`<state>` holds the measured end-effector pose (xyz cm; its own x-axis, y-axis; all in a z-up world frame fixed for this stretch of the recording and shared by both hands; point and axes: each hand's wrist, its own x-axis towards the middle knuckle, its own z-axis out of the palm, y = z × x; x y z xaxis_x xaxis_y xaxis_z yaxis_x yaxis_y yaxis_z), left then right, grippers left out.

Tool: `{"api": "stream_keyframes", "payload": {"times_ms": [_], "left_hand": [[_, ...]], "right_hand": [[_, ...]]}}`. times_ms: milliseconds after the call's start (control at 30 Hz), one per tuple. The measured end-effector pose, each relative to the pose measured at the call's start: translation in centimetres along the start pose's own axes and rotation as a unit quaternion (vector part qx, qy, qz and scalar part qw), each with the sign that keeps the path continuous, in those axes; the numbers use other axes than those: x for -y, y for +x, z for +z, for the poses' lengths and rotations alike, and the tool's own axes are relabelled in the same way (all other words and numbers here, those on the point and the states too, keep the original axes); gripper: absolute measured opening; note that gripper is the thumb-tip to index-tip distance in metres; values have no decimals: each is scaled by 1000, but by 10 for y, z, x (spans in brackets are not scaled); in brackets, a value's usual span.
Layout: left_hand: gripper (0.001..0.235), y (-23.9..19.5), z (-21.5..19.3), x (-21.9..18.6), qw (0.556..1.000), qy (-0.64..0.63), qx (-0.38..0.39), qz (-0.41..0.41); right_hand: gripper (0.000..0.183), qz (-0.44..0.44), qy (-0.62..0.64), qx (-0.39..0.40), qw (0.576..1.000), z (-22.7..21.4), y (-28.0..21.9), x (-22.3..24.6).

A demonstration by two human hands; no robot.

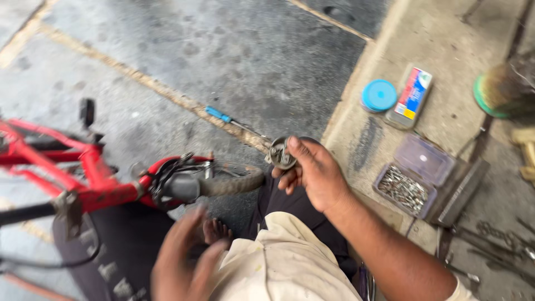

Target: The person sits on the floor and uses pliers to adjust a small metal bicycle bell held in their hands. They repeatedly squeeze the pliers on the bell mechanism. Finally, they attach the bell to the bicycle handlebar.

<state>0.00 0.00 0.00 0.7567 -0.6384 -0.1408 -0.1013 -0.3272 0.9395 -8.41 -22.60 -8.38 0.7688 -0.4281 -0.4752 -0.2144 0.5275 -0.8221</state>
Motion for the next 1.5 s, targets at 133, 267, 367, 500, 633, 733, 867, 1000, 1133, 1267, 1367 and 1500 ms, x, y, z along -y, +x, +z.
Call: {"api": "stream_keyframes", "payload": {"times_ms": [133,267,367,500,633,733,867,1000,1133,1267,1367,1500], "left_hand": [[101,30,22,61,992,-4,74,104],[71,52,40,81,964,-219,151,-27],[64,56,22,89,896,-365,238,-89],[52,44,8,92,794,-438,402,-126],[36,40,19,81,765,-492,385,-155],[36,44,28,66,866,-383,279,-158],[25,36,36,52,922,-273,207,-182],[15,35,38,51,859,-410,226,-208],[10,32,37,58,824,-446,260,-235],[10,37,35,61,787,-489,285,-243],[11,37,33,64,778,-507,290,-231],[21,39,27,68,751,-538,301,-237]], "right_hand": [[50,17,44,14,999,37,-13,-33],[59,-56,-85,38,994,35,-33,-47],[57,-112,-259,-56,958,19,-39,-30],[41,-200,-264,45,942,11,-33,-9],[27,-161,-222,101,956,17,-28,-20],[21,-137,-203,35,969,16,-24,-32],[23,-107,-90,81,987,9,-15,-45],[34,-23,105,168,980,-2,-10,-53],[36,-47,136,168,975,-4,-17,-73],[38,-61,128,161,977,-3,-12,-70],[42,-49,122,179,975,-2,-18,-61],[44,-67,88,178,978,3,-24,-51]]}}
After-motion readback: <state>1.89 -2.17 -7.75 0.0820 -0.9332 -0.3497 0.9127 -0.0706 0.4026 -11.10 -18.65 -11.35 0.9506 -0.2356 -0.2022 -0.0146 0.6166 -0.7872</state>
